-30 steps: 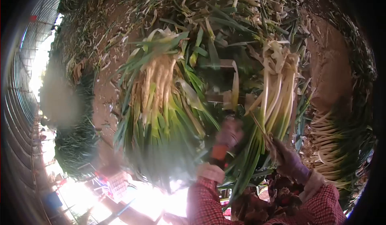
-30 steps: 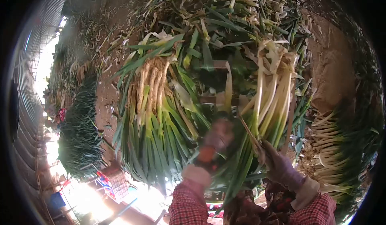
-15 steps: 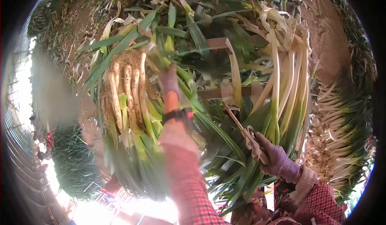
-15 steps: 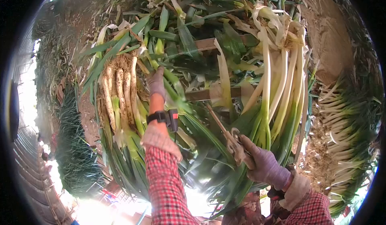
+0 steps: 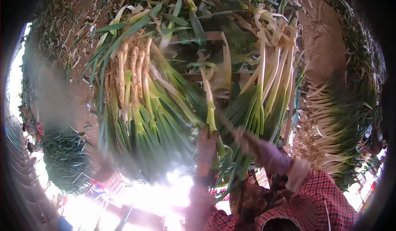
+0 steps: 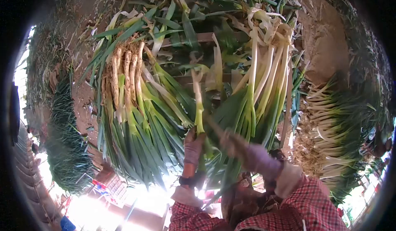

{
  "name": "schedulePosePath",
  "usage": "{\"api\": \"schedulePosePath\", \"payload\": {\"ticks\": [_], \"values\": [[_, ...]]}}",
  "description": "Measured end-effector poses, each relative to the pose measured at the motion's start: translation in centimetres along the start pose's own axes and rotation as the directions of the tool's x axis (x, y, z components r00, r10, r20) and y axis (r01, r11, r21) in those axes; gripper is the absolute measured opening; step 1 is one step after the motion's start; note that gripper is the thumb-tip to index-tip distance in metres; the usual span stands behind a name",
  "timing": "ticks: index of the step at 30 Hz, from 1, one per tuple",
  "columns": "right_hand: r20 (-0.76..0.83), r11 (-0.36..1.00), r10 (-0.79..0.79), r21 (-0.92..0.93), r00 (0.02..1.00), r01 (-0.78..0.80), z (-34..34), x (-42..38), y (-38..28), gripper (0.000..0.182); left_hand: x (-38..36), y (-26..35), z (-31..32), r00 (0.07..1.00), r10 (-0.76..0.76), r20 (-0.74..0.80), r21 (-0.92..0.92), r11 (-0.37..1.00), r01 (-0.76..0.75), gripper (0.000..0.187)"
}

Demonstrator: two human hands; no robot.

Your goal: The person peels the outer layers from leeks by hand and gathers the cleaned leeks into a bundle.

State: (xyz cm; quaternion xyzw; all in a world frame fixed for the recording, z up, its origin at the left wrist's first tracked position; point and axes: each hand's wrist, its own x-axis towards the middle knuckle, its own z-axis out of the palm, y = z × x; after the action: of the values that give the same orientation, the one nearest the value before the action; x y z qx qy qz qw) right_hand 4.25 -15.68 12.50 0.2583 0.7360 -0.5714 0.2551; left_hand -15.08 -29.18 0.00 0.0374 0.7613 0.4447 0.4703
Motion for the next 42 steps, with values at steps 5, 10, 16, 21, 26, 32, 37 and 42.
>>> {"api": "schedulePosePath", "payload": {"ticks": [5, 10, 16, 21, 26, 32, 37, 42], "values": [[-0.206, 0.988, 0.141, 0.097, 0.968, -0.123, 0.2, 0.5, 0.7, 0.088, 0.0, -2.1, -0.7, 0.999, -0.016, 0.034, 0.089, 0.996, 0.013, 0.043], [-0.100, 0.997, 0.058, 0.063, 0.993, -0.052, 1.6, 0.3, -0.9, 0.084, 0.0, -2.7, -1.5, 0.998, -0.051, 0.023, 0.076, 0.996, 0.050, 0.037], [-0.340, 0.994, 0.083, -0.041, 0.937, -0.102, -2.3, 11.1, 0.0, 0.062, -0.9, 1.7, -2.7, 0.969, -0.222, 0.107, -0.008, 0.975, 0.224, 0.047], [-0.349, 0.978, 0.113, -0.125, 0.930, -0.165, -6.0, 18.6, -0.1, 0.065, -0.1, -2.1, -2.9, 0.988, -0.091, 0.128, -0.092, 0.990, 0.103, 0.057], [-0.335, 0.995, -0.040, -0.094, 0.942, 0.009, -2.5, 13.4, 1.6, 0.081, -0.3, -2.1, -3.1, 0.977, -0.063, 0.203, -0.129, 0.988, 0.090, 0.063], [-0.263, 0.994, 0.080, -0.054, 0.961, -0.097, -4.7, 12.5, -2.0, 0.077, -2.8, 1.8, -2.9, 0.933, -0.250, 0.260, -0.111, 0.952, 0.286, 0.077], [-0.250, 0.992, 0.120, -0.010, 0.961, -0.127, -2.5, 10.8, 0.6, 0.073, -4.8, -0.2, -2.6, 0.922, -0.255, 0.291, -0.078, 0.954, 0.289, 0.077], [-0.185, 0.996, 0.062, -0.046, 0.981, -0.071, -1.9, 9.3, 0.2, 0.071, -6.2, 0.8, -2.1, 0.891, -0.348, 0.291, -0.040, 0.926, 0.375, 0.076]]}}
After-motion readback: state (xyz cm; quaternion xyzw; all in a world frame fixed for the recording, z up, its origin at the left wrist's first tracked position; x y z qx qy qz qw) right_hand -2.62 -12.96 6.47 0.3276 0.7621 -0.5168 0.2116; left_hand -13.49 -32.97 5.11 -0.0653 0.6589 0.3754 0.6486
